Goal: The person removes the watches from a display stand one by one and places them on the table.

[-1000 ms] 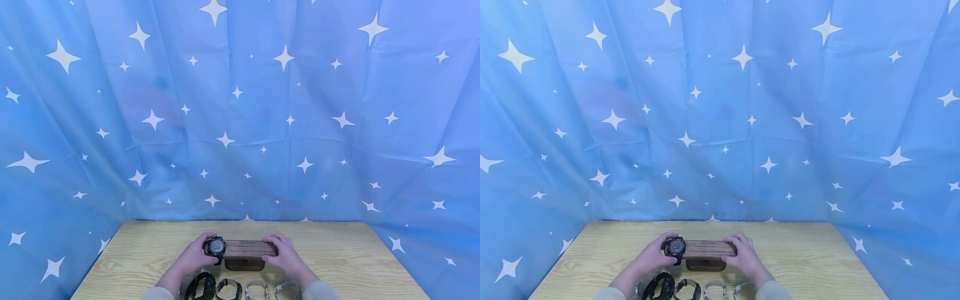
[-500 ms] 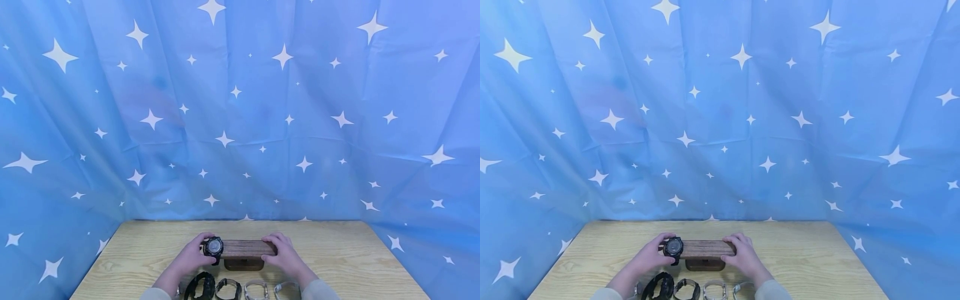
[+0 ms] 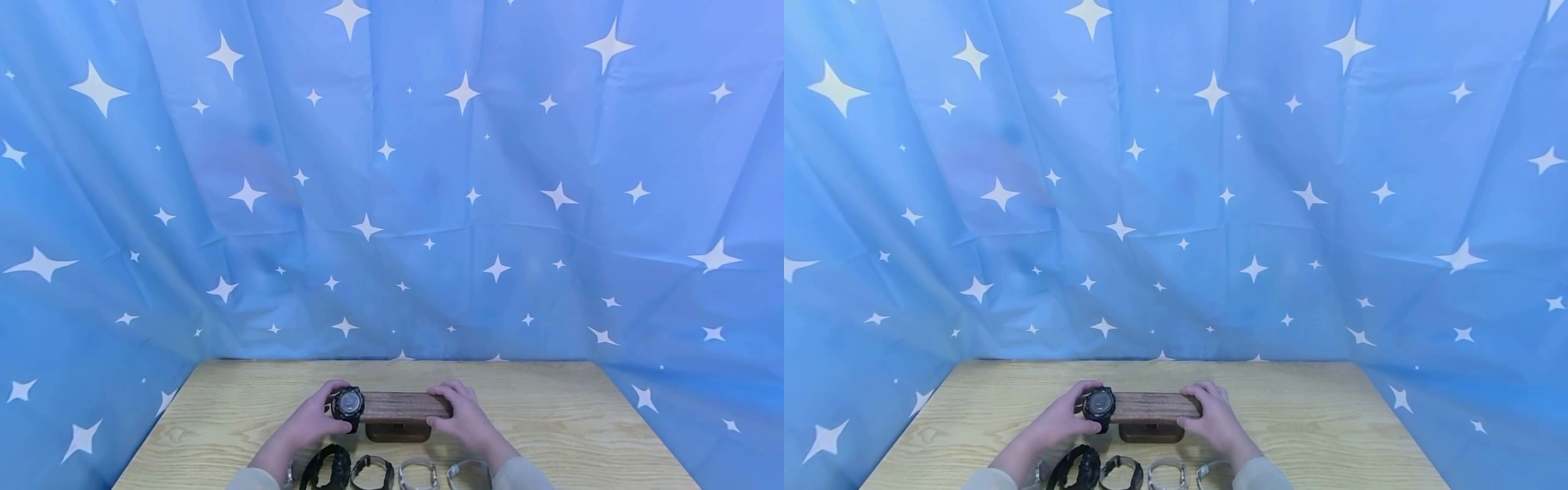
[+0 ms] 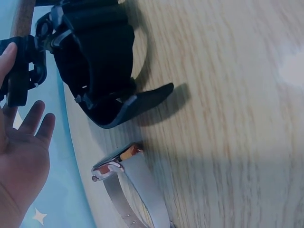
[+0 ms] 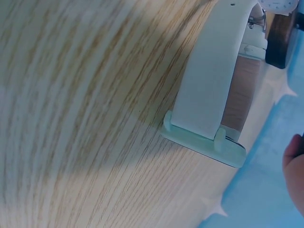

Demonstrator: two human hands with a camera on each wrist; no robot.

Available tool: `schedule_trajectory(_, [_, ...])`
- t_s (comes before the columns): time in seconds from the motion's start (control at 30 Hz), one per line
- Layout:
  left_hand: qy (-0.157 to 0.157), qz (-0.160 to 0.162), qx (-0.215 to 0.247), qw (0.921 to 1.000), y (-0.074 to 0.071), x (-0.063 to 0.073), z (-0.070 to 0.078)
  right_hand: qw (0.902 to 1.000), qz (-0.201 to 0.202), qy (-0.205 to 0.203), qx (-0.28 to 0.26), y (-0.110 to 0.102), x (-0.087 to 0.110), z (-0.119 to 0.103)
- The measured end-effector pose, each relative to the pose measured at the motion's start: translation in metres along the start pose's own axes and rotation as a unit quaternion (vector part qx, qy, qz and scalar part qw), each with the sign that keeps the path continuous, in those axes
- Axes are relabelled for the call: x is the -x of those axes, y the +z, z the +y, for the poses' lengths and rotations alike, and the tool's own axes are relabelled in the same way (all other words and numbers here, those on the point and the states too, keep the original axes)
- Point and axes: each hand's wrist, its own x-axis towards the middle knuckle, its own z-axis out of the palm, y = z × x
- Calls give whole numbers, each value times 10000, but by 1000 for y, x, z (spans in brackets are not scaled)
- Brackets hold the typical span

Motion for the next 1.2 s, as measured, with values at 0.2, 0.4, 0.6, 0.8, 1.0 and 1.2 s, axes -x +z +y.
schedule_trajectory(0.2, [-4, 81, 74, 9999, -3, 2, -3, 9999, 94, 10, 60, 0, 1, 0])
schedule_trajectory(0.4, [-48, 227, -144, 9996, -10, 5, -6, 9999, 134, 19, 72, -1, 1, -3])
schedule_trajectory(0.6, [80, 173, -273, 9994, -15, 7, -5, 9999, 135, -13, 63, 0, 1, -2])
schedule_trajectory(0.8, [-1, 205, -375, 9991, -16, 9, -2, 9999, 133, -18, 79, 0, 1, -1])
schedule_trajectory(1.0, [-31, 389, -313, 9987, -20, 11, -6, 9999, 131, 15, 82, 0, 0, 0])
schedule_trajectory(1.2, [-90, 530, -315, 9981, -23, 16, -6, 10000, 42, -19, 55, 0, -1, 0])
